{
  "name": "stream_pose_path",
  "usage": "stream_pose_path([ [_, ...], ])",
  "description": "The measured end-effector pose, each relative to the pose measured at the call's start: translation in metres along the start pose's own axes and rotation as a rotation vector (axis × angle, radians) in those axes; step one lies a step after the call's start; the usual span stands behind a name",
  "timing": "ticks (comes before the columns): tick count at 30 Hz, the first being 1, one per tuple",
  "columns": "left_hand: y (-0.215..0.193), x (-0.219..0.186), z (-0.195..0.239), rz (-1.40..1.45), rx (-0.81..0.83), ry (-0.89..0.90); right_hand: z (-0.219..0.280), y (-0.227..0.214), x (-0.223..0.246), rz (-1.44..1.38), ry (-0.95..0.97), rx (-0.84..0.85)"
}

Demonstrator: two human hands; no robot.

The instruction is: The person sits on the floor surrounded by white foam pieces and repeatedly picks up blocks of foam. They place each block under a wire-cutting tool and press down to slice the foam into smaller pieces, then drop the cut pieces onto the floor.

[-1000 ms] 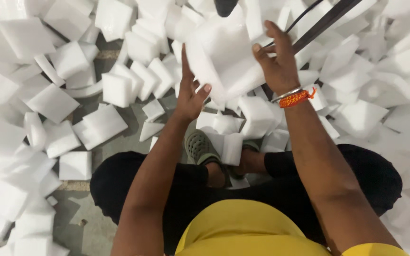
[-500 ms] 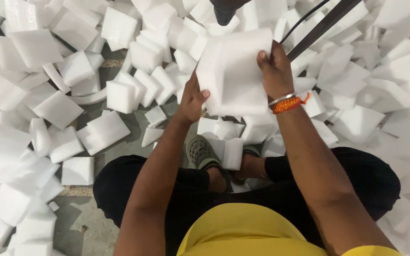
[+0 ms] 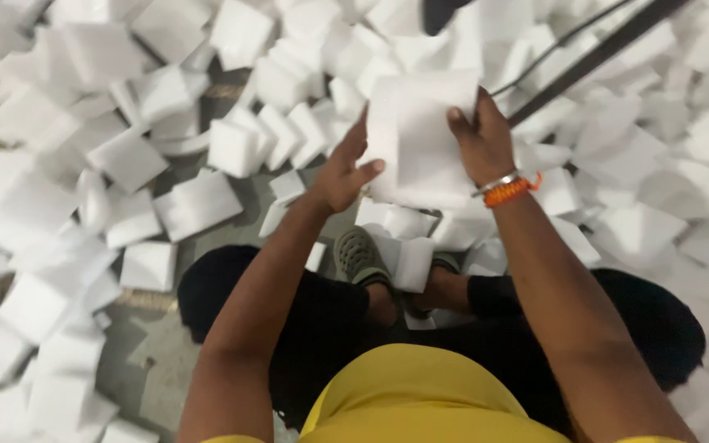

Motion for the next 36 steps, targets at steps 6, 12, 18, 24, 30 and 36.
stream_pose_path([
  [6,-0.034,0.013,0.053,-0.162,-0.311,-0.27,0.04,0.025,-0.002,0.157,-0.045,-0.037],
  [12,-0.152,0.03,0.149,-0.459,-0.828,-0.426,0.071,0.07,-0.012,-0.147,-0.219,0.255],
  [18,-0.254,0.06,0.301,-0.438,-1.234,-0.217,0.076,0.087,-0.077,-0.238,0.155,0.273],
  [24,-0.271,0.099,0.58,-0.744,-1.147,-0.457,0.075,0.099,-0.112,-0.277,0.288,0.335],
  [30,-0.159,0.004,0.881,-0.84,-0.964,-1.83,0.07,0.113,-0.14,-0.323,0.337,0.391],
  [36,-0.149,-0.025,0.881,-0.761,-1.489,-1.969,0.08,0.113,-0.092,-0.335,0.369,0.42],
])
Point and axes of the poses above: each hand's wrist, its own z-axis away from the middle knuckle, its own y-axis out of the palm, x = y × z, the point moved 8 cm from there along -z, towards the middle knuckle
